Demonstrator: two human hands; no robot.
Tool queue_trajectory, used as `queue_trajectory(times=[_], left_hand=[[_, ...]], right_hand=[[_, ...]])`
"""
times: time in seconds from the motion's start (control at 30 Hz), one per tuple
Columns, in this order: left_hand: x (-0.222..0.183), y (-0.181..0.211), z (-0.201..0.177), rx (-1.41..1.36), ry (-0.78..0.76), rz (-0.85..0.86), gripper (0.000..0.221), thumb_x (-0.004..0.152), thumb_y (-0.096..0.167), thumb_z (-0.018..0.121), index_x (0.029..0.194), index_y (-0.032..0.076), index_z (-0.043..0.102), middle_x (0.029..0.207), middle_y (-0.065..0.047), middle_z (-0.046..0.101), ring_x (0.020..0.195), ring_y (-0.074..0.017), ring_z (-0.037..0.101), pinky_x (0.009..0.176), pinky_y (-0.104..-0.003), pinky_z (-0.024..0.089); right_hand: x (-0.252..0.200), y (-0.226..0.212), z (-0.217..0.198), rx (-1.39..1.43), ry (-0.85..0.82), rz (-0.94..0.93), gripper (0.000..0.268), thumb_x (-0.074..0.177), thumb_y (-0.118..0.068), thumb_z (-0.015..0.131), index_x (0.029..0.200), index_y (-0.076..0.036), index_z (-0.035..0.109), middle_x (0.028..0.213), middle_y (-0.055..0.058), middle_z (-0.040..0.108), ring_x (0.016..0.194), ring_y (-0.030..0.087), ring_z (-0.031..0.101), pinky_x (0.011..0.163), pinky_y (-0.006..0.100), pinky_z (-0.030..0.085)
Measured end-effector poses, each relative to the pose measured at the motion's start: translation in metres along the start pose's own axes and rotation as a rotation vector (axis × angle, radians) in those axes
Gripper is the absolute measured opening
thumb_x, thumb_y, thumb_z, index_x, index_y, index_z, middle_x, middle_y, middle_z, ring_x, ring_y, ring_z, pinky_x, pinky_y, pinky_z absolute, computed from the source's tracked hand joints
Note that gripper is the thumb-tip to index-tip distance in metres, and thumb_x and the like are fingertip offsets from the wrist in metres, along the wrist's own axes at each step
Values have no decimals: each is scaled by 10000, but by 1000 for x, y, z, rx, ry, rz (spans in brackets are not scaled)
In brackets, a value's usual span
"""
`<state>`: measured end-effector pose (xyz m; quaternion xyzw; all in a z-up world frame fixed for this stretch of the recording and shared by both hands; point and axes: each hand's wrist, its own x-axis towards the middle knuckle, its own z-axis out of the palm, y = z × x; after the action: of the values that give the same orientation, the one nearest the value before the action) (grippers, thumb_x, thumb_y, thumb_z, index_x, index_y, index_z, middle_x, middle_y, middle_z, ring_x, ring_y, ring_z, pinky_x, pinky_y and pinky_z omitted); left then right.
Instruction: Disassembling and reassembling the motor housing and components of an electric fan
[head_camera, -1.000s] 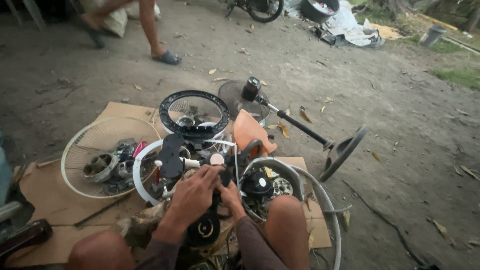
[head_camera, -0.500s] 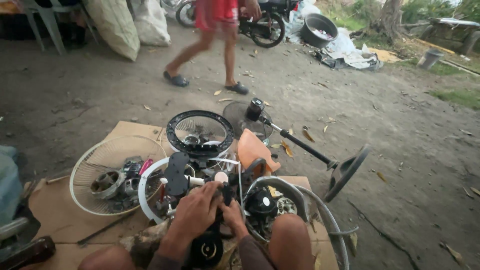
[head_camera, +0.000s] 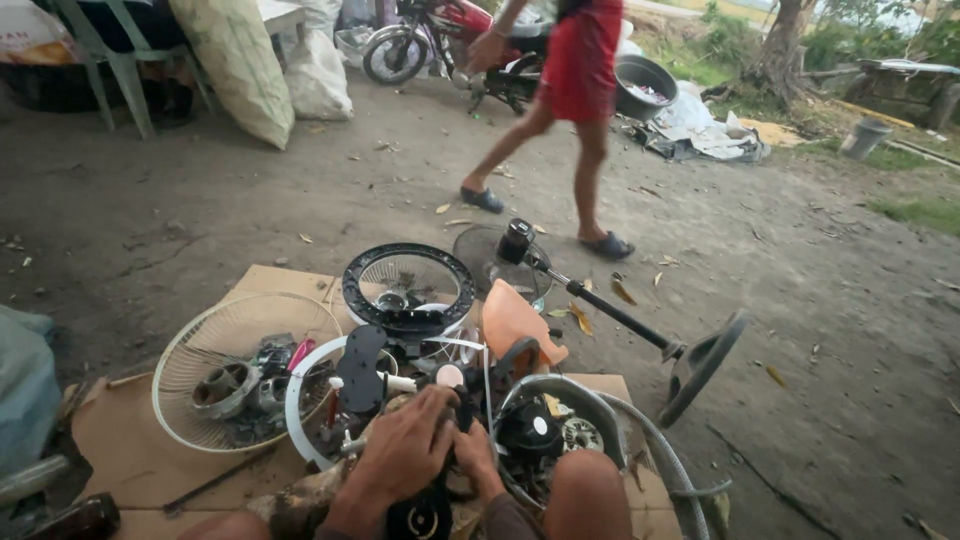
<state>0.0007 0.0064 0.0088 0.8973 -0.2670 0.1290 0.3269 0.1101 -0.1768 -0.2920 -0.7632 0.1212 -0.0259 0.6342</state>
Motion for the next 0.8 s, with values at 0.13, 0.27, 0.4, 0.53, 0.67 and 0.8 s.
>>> queue_trajectory(times=[0.13,0.27,0.4,0.53,0.67,0.8], left_hand=[[-1,-12,14,21,85,-37,329,911,283,629,1214,156,620,1097,-9,737,821,-247,720,688,-393,560],[-1,-15,9,-1,127,-224,418,796,436,821,1000,156,587,879,13,763,690,-243,726,660,-401,546],[1,-12,11,-67,127,-201,421,868,331,751,1220,160,593,963,-48,779,729,-245,768,665,-400,588],[-1,-3,6,57,138,-26,312,883,247,663,1192,219,625,1235,60,655,771,-268,707,634,-414,554],[-2,2,1,26,102,43,327,844,240,646,1162,188,593,1256,-11,662,881,-323,695,723,-435,540],[0,-2,4,-38,-36,-92,271,955,232,543,1216,162,562,1145,-35,701,837,-276,704,699,-433,542]], right_hand=[[0,5,-2,0,28,99,375,863,-340,735,1149,-98,753,983,40,782,849,147,677,775,274,551],[-2,1,0,-139,26,39,340,812,-344,726,1039,-93,762,877,54,779,740,176,669,678,316,543],[-4,-4,0,-175,19,55,372,830,-368,719,1071,-86,748,877,73,778,716,203,673,662,340,551],[-11,-14,-1,-107,22,28,376,846,-395,725,1051,-83,763,904,40,781,768,155,663,711,298,551],[9,16,0,-112,44,139,402,832,-358,768,1155,-121,743,991,51,790,830,173,693,751,303,570],[-6,-9,-3,-99,27,168,473,849,-486,756,1150,-122,749,1002,42,799,857,170,712,767,297,563]])
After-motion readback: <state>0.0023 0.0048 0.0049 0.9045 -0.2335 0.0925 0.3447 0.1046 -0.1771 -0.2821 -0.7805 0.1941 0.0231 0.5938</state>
